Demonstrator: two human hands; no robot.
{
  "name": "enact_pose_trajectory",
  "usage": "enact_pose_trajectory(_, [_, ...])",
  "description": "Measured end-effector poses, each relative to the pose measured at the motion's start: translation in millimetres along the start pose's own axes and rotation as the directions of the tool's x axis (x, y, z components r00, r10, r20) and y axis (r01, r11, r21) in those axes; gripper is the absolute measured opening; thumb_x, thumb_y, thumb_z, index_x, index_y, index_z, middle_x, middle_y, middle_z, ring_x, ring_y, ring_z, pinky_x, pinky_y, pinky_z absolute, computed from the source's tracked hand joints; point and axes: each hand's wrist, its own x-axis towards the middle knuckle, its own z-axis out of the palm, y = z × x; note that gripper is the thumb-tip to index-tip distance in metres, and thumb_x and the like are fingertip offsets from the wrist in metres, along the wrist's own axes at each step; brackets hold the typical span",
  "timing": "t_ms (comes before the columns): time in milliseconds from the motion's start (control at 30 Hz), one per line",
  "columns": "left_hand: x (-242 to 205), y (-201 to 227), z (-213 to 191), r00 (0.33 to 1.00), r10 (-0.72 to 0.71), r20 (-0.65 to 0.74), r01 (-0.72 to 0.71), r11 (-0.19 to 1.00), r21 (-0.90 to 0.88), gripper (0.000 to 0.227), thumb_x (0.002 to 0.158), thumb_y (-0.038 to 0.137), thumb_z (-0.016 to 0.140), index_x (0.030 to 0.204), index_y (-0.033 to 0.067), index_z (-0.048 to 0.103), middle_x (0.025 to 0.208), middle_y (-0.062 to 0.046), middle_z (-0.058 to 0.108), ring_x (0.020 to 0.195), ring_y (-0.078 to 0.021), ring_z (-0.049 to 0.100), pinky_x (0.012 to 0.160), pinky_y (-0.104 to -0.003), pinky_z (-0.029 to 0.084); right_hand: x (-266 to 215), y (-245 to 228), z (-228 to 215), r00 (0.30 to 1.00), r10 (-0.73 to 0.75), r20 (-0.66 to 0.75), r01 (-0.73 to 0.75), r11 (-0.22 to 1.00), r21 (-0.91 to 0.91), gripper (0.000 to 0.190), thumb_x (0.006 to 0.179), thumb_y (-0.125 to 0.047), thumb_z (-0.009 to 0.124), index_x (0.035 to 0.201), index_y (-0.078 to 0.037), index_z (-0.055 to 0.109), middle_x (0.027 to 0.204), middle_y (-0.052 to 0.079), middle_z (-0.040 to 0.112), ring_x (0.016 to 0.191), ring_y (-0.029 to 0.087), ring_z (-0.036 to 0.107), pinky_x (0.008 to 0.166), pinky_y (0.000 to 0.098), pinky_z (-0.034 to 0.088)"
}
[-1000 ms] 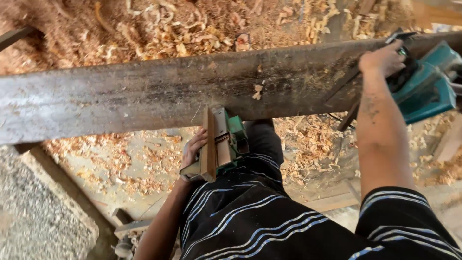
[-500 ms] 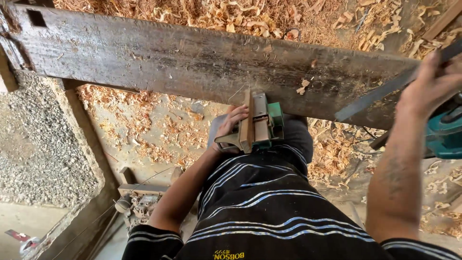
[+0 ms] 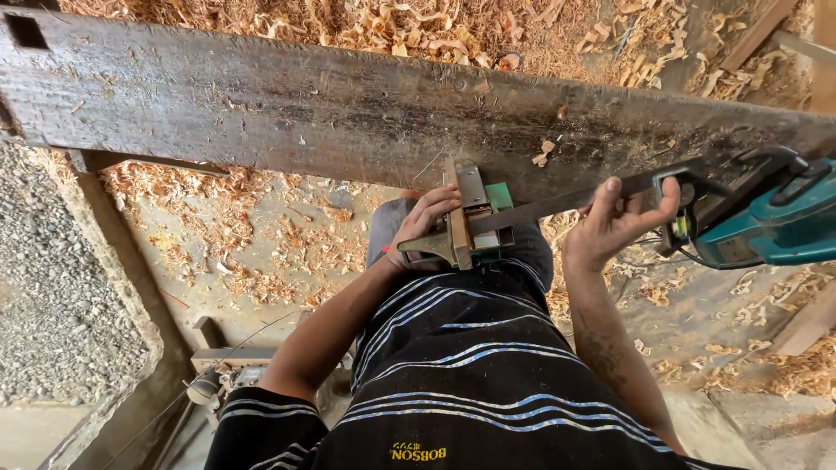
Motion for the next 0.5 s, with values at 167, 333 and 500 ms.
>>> enact_pose_trajectory(167, [1.3, 0.9, -3.9, 0.997, 0.051, 0.058, -0.051, 0.999, -0.009, 0.074, 0.091, 0.044, 0.072, 0.147, 0.0006, 0.049, 0.154, -0.019, 0.049, 0.151, -0.0388, 0.044, 0.126, -0.048, 0.038, -14.5, -2.6, 0.1, 0.995, 0.046, -0.09, -0.034, 0.992, 0.125, 0.057, 0.122, -0.011, 0.062, 0.158, -0.021, 0.02, 0.1, 0.006, 0.056, 0.07, 0.012, 0.046, 0.057, 0.025, 0.037])
enact_pose_trajectory(333, [0.9, -4.1, -3.6, 0.998, 0.006, 0.061, -0.005, 1.0, -0.026, 0.071, 0.093, 0.04, 0.072, 0.149, 0.0017, 0.049, 0.156, -0.021, 0.047, 0.151, -0.0375, 0.046, 0.124, -0.046, 0.042, -23.4, 1.2, -2.9, 0.991, 0.066, -0.12, -0.044, 0.983, 0.177, 0.06, 0.119, -0.014, 0.063, 0.16, -0.02, 0.02, 0.096, 0.007, 0.057, 0.068, 0.012, 0.046, 0.057, 0.0258, 0.038])
enact_pose_trajectory(500, [4.6, -1.7, -4.5, 0.999, 0.011, 0.046, -0.012, 1.0, 0.025, 0.07, 0.093, 0.035, 0.074, 0.15, 0.0034, 0.049, 0.157, -0.018, 0.049, 0.153, -0.0356, 0.046, 0.125, -0.046, 0.044, -26.8, 1.2, -5.2, 0.988, 0.096, -0.125, -0.073, 0.982, 0.173, 0.061, 0.119, -0.017, 0.063, 0.16, -0.02, 0.018, 0.093, 0.006, 0.056, 0.069, 0.013, 0.05, 0.06, 0.027, 0.042])
